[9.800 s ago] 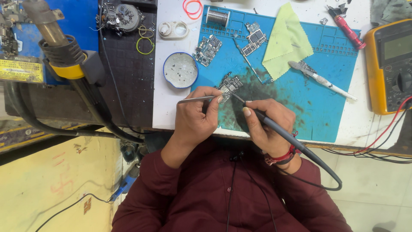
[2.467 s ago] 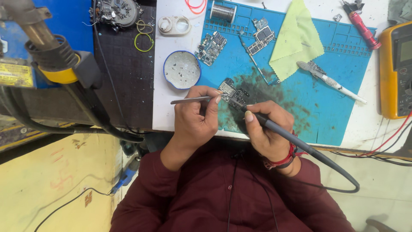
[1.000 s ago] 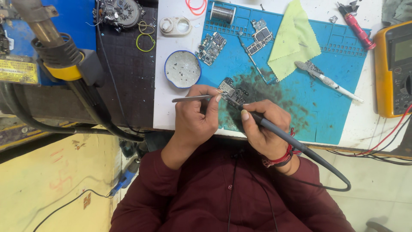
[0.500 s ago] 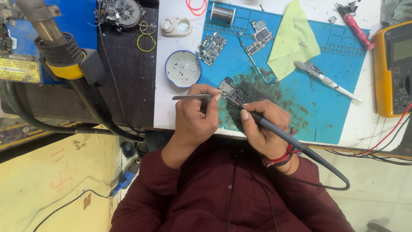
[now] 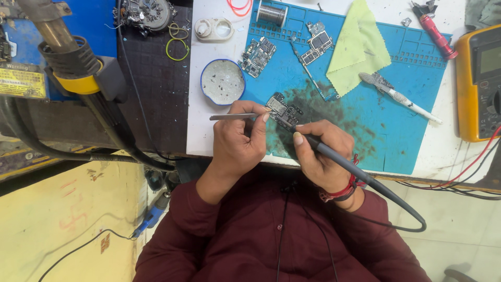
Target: The person uses a soldering iron and tweezers to solder components on a small circuit board. They repeatedly apply heat to specific points while holding the board steady, occasionally adjusting the component with tweezers.
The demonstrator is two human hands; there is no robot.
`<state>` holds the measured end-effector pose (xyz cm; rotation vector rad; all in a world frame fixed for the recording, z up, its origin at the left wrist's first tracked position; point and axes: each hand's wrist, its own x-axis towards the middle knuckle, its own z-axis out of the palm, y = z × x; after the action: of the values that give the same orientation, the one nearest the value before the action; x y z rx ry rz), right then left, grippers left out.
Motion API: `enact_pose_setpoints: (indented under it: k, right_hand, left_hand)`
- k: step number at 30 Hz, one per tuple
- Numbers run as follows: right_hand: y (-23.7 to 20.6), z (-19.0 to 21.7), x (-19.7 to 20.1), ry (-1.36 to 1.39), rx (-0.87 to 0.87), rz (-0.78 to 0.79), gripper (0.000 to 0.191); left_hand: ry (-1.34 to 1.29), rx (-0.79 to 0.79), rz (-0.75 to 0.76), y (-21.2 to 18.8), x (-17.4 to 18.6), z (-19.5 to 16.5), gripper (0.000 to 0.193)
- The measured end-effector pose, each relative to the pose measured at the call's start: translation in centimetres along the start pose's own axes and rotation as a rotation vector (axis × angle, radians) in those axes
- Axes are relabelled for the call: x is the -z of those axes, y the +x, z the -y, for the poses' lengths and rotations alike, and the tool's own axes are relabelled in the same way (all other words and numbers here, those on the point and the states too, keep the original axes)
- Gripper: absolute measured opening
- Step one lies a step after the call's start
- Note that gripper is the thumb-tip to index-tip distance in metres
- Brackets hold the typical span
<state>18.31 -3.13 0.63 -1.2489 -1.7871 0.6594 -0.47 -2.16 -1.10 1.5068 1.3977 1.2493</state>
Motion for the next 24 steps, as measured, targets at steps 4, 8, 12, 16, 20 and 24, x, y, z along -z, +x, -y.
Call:
enact_pose_setpoints:
  k: [4,8,12,16,20,24]
  right_hand:
    - [0.02,-0.03,0.04,0.006,0.006,0.005,0.01]
    - [-0.01,0.01,0.05,-0.005,-0.008,0.005,0.01]
    - [0.0,0.03,0.02,-0.005,-0.005,0.0,0.01]
    - [-0.03,0.0,0.11,-0.007,-0.002,0.01,0.01]
    - [-0.1,-0.02,0.03,-0.012,-0.011,-0.003,0.01]
    - [-0.06,-0.05,-0.01,-0.007,-0.009,-0.002,0.009]
  left_hand:
    - [-0.006,-0.004,-0.003,0.03,-0.03,0.01,0.006]
    - [0.016,-0.004,-0.005,0.03,-0.03,-0.04,0.006]
    - [0.006,0.004,0.003,0.04,0.07,-0.12,0.007]
    - [0.001,0.022,0.006,0.06,0.01,-0.15,0.006]
    - [0.007,-0.007,0.002,0.05,0.04,-0.1,0.007]
    - [0.003,0.026,0.006,0.07,0.02,-0.12,0.006]
